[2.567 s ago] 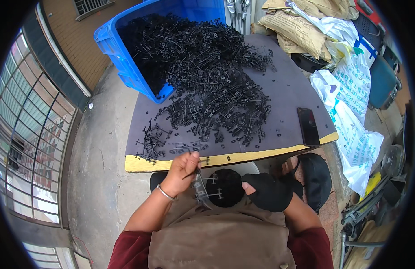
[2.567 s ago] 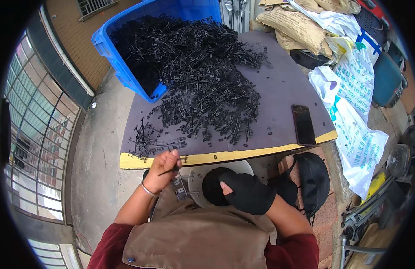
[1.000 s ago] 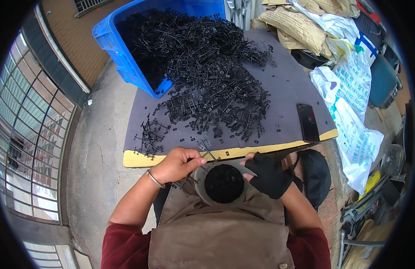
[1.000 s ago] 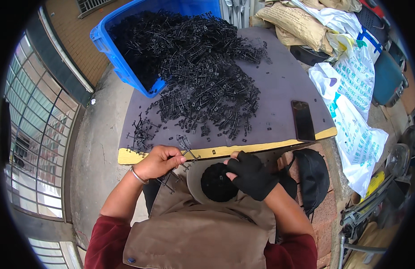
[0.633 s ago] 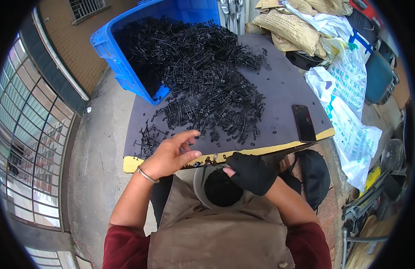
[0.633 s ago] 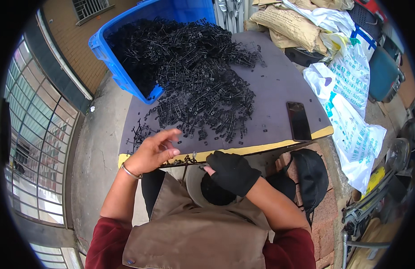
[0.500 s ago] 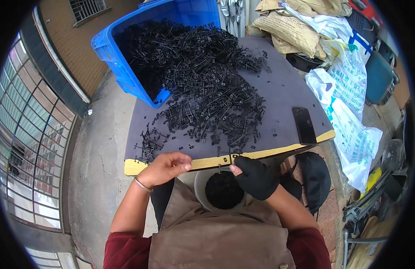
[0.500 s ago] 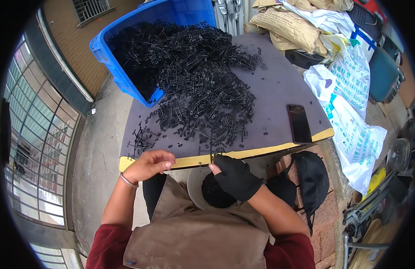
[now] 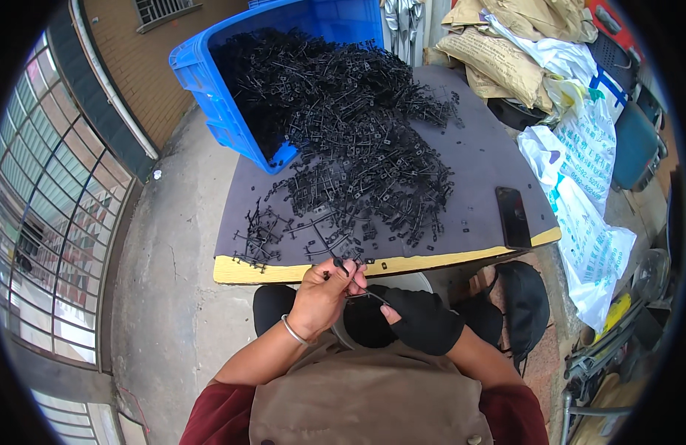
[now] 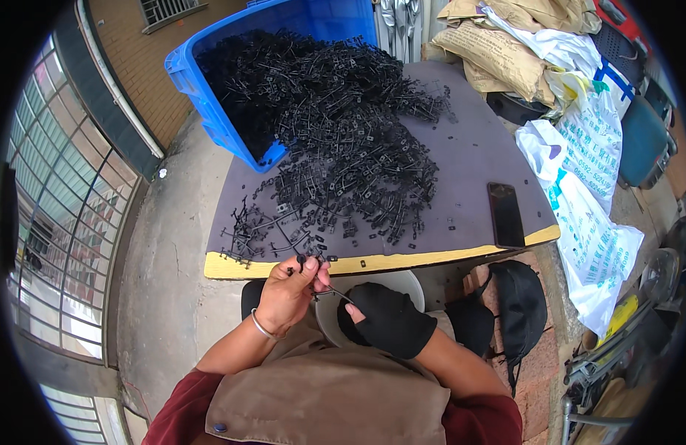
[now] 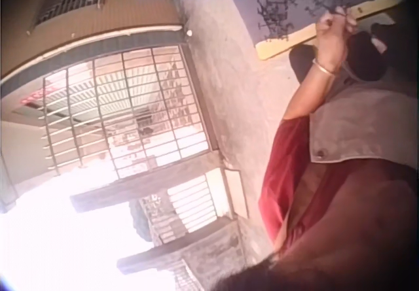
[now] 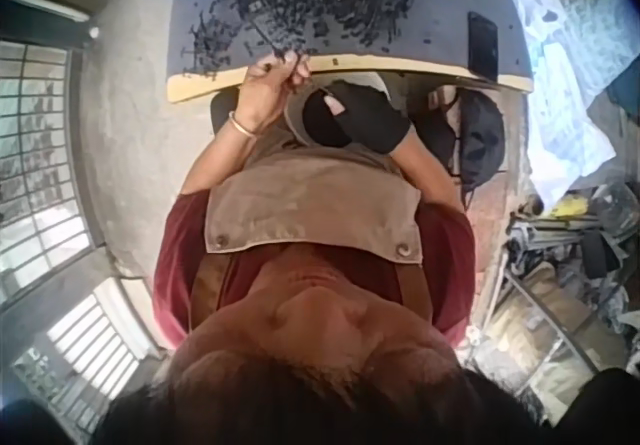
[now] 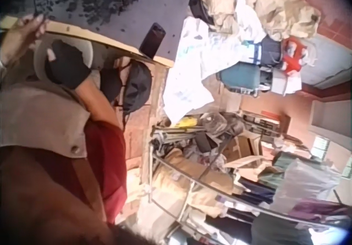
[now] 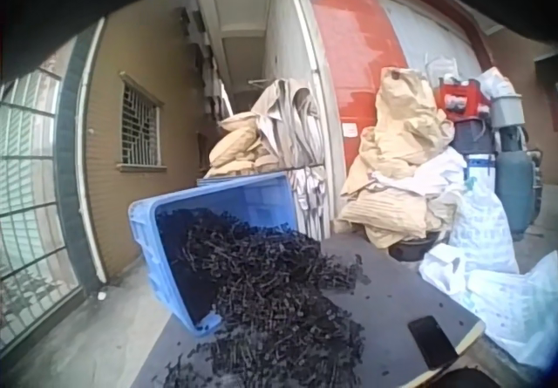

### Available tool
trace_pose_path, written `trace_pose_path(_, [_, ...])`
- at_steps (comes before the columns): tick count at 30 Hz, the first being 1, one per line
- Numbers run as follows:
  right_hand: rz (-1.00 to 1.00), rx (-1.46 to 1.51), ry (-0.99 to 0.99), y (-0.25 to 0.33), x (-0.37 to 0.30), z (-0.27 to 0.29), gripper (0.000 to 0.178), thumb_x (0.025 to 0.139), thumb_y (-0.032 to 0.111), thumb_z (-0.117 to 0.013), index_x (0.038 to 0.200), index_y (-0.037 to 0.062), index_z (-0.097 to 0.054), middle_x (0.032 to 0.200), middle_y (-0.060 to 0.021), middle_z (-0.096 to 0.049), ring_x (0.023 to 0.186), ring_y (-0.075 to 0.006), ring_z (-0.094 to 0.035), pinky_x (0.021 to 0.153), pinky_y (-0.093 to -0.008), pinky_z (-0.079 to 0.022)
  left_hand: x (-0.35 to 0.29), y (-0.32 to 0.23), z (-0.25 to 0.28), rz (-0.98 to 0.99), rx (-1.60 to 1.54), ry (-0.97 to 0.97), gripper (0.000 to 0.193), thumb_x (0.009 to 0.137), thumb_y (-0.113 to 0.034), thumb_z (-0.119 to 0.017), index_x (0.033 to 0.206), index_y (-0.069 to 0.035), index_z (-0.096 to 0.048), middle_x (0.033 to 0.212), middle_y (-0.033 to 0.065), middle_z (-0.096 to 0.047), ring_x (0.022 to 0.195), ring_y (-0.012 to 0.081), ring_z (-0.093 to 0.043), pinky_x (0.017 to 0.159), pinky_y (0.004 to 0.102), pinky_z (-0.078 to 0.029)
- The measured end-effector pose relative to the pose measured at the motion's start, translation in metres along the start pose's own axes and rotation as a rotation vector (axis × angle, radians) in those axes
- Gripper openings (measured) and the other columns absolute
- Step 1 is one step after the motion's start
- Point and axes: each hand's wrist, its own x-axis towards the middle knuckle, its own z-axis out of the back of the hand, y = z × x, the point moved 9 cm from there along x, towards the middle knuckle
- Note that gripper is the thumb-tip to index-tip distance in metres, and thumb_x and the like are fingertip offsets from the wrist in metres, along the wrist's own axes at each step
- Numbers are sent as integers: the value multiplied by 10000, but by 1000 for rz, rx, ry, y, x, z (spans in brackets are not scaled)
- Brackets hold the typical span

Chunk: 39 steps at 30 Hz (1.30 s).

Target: The recorder is sorting and inspecting small black plastic or rubber components at a workbench.

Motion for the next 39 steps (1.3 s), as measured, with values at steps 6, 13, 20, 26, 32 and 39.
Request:
trace_pose_path(6, [29,222,-41,-15,-38,-4,116,866,170,-478,852,56,-495,742,-162,-522,716,-354,-543,631,-437,-431,11,-38,55,-153,-114,-263,236,919,-243,-497,816,-41,-563,714,35,-553,619,102,-482,598,277,-467])
trace_pose_path(13, [141,-110,-213,-35,-11,14,241,797,168,-576,1007,51,-554,936,-144,-535,813,-306,-550,702,-382,-453,17,-6,22,26,157,-12,274,940,-260,-441,890,-35,-589,721,-11,-552,664,59,-484,644,265,-488])
trace_pose_path(20, [381,-97,-486,29,22,45,220,752,156,-626,939,54,-572,913,-107,-528,779,-266,-556,662,-355,-458,7,3,-17,-72,442,169,351,957,-291,-412,882,0,-594,757,1,-582,676,72,-479,639,203,-397])
trace_pose_path(26, [257,-149,-170,9,21,16,114,730,135,-590,832,89,-574,718,-98,-572,640,-287,-583,546,-386,-464,-8,4,-27,39,983,286,354,953,-269,-425,810,-9,-618,665,25,-611,629,90,-531,622,234,-432])
trace_pose_path(32, [128,-278,8,1,-20,30,62,805,138,-543,788,79,-546,678,-92,-572,648,-262,-591,543,-362,-449,-7,-18,33,78,548,61,353,956,-291,-409,835,-12,-589,579,28,-526,570,99,-493,575,234,-409])
trace_pose_path(39, [207,-123,-98,-12,-3,24,221,791,72,-567,1006,38,-529,923,-136,-552,792,-296,-565,695,-379,-453,0,3,9,140,576,268,342,954,-292,-416,879,-13,-599,666,23,-562,651,93,-515,646,228,-424])
